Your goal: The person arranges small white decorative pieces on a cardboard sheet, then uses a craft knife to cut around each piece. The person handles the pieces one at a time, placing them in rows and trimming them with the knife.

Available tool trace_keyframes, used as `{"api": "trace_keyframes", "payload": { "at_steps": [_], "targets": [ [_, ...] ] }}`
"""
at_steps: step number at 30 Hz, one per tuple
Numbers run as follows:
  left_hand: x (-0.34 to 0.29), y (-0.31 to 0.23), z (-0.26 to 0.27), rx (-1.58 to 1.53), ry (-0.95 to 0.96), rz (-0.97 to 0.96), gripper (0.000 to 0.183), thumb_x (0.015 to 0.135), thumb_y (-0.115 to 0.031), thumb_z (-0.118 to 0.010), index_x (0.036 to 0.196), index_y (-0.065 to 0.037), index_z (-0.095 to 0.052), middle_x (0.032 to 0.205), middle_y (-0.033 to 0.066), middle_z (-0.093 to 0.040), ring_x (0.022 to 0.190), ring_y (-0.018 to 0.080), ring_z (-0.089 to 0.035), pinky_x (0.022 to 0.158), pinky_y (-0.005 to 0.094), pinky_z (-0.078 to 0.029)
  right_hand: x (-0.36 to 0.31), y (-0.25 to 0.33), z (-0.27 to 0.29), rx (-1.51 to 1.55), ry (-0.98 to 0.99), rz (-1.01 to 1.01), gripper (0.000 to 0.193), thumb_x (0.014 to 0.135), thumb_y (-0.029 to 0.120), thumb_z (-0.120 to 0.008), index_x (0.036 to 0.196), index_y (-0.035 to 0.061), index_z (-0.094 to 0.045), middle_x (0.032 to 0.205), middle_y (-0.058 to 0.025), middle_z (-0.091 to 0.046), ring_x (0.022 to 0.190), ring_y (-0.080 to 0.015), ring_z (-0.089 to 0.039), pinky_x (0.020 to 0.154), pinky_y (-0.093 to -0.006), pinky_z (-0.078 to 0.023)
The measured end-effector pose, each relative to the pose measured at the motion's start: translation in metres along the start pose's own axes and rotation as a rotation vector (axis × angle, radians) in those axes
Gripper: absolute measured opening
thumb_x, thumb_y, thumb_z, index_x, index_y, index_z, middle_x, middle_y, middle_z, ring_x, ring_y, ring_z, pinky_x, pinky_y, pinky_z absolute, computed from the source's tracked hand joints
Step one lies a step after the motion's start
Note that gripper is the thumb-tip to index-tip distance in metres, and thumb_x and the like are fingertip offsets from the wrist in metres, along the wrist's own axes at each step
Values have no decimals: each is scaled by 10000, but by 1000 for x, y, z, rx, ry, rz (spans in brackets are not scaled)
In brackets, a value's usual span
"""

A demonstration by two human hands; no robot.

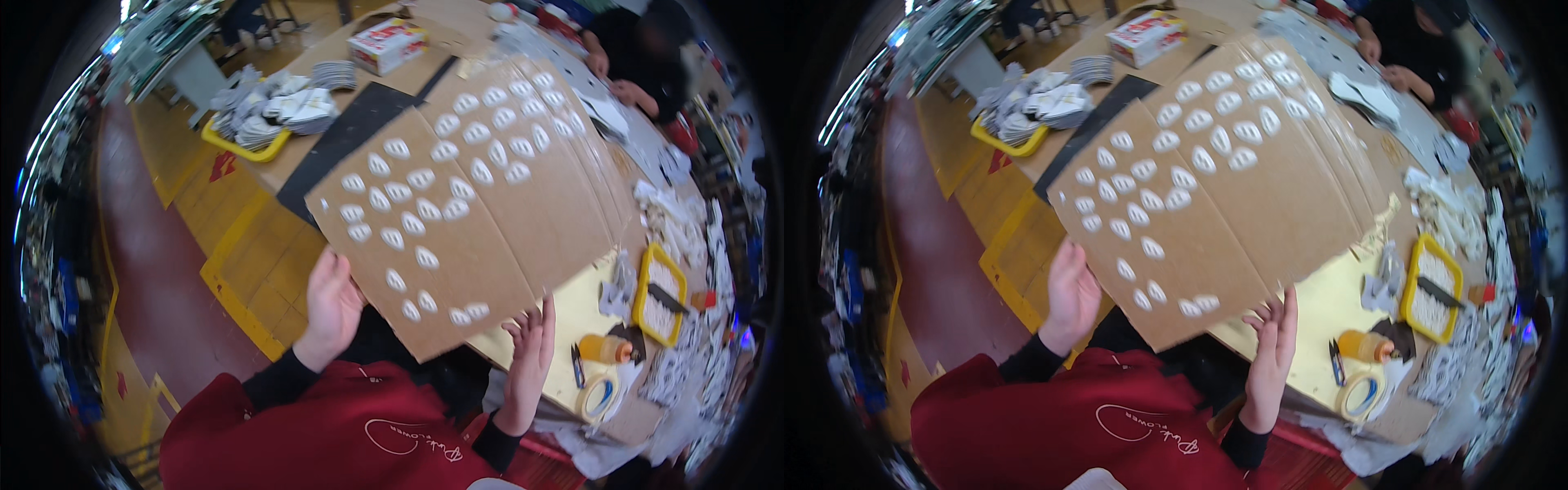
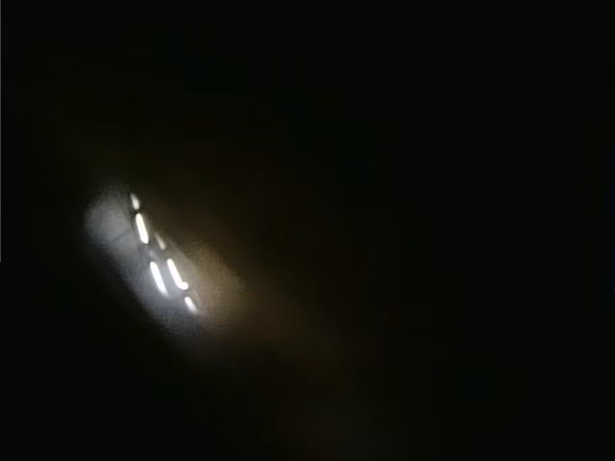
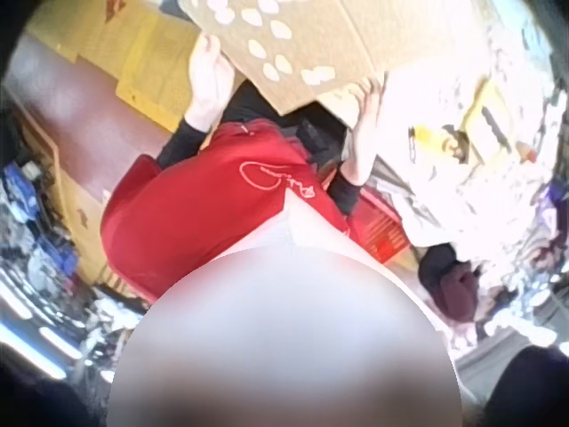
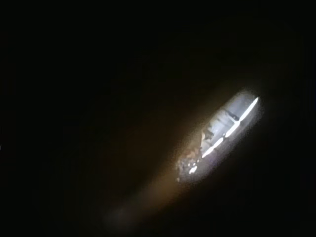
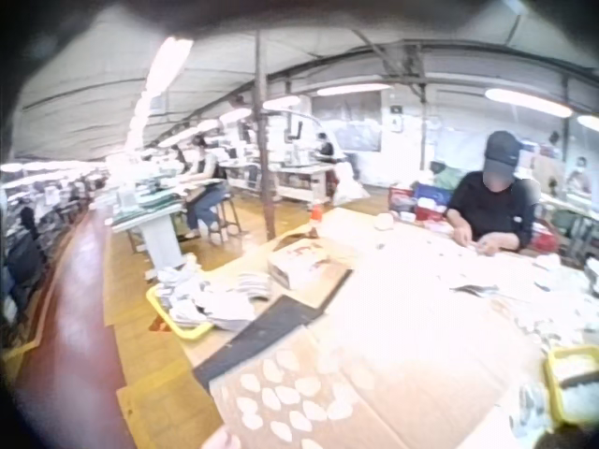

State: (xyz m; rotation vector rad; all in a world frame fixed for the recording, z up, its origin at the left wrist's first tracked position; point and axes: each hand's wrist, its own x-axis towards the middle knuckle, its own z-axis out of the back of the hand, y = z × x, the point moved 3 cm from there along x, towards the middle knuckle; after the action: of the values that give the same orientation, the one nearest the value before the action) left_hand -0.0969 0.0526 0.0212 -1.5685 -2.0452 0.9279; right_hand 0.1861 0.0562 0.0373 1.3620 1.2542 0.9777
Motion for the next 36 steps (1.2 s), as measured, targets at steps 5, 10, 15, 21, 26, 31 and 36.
{"api": "trace_keyframes", "payload": {
  "at_steps": [5, 10, 15, 21, 26, 31, 36],
  "targets": [
    [-27, 42, 3, -79, 111, 350, 523, 1124, -403, -375, 1522, -63, -375, 1525, 127, -511, 1376, 280, -540, 1122, 481, -465, -7, -2, 28, 354, -197, 63, 482, 1106, 154, -458, 1549, -2, -352, 1467, -162, -551, 1305, -251, -574, 1117, -389, -438],
    [23, 19, 8, 67, 196, 423, 681, 1120, -539, -277, 1519, -3, -408, 1314, 171, -657, 1214, 229, -644, 1014, 409, -532, -22, -8, 56, 343, -207, -16, 462, 1098, 164, -469, 1521, -7, -397, 1455, -159, -561, 1297, -239, -578, 1106, -371, -444],
    [63, 3, -15, 596, 514, 475, 613, 1143, -443, -302, 1476, 51, -449, 1142, 152, -733, 984, 182, -725, 867, 313, -582, -32, -17, 70, 229, -204, -55, 452, 1115, 221, -454, 1486, -36, -452, 1397, -153, -610, 1243, -212, -610, 1055, -349, -478],
    [64, 30, -44, 493, 397, 460, 436, 1140, -277, -406, 1437, 27, -500, 1161, 80, -718, 992, 111, -694, 887, 276, -558, -26, -12, 83, 63, -135, -5, 467, 1133, 287, -419, 1437, -54, -513, 1312, -143, -664, 1153, -186, -648, 995, -326, -504],
    [66, 40, -48, 542, 302, 467, 323, 1119, -190, -481, 1360, 8, -566, 1159, 34, -714, 1014, 80, -678, 889, 259, -548, -23, -22, 80, 16, -216, -51, 429, 1129, 258, -432, 1405, -53, -536, 1265, -117, -676, 1140, -160, -636, 972, -309, -502],
    [92, 22, -71, 682, 321, 214, 287, 1096, -149, -522, 1292, 27, -638, 1189, 51, -714, 1035, 81, -656, 916, 248, -519, -22, -28, 80, 17, -155, -122, 393, 1114, 208, -467, 1406, -50, -513, 1104, -100, -701, 1016, -163, -663, 871, -296, -518],
    [146, -2, -136, 1132, 681, -169, 297, 1064, -150, -568, 1263, 45, -671, 1102, 45, -736, 987, 91, -650, 897, 256, -507, -32, -34, 64, 76, -19, -75, 374, 1110, 205, -479, 1391, -41, -474, 994, -143, -694, 849, -220, -698, 795, -325, -541]
  ]
}}
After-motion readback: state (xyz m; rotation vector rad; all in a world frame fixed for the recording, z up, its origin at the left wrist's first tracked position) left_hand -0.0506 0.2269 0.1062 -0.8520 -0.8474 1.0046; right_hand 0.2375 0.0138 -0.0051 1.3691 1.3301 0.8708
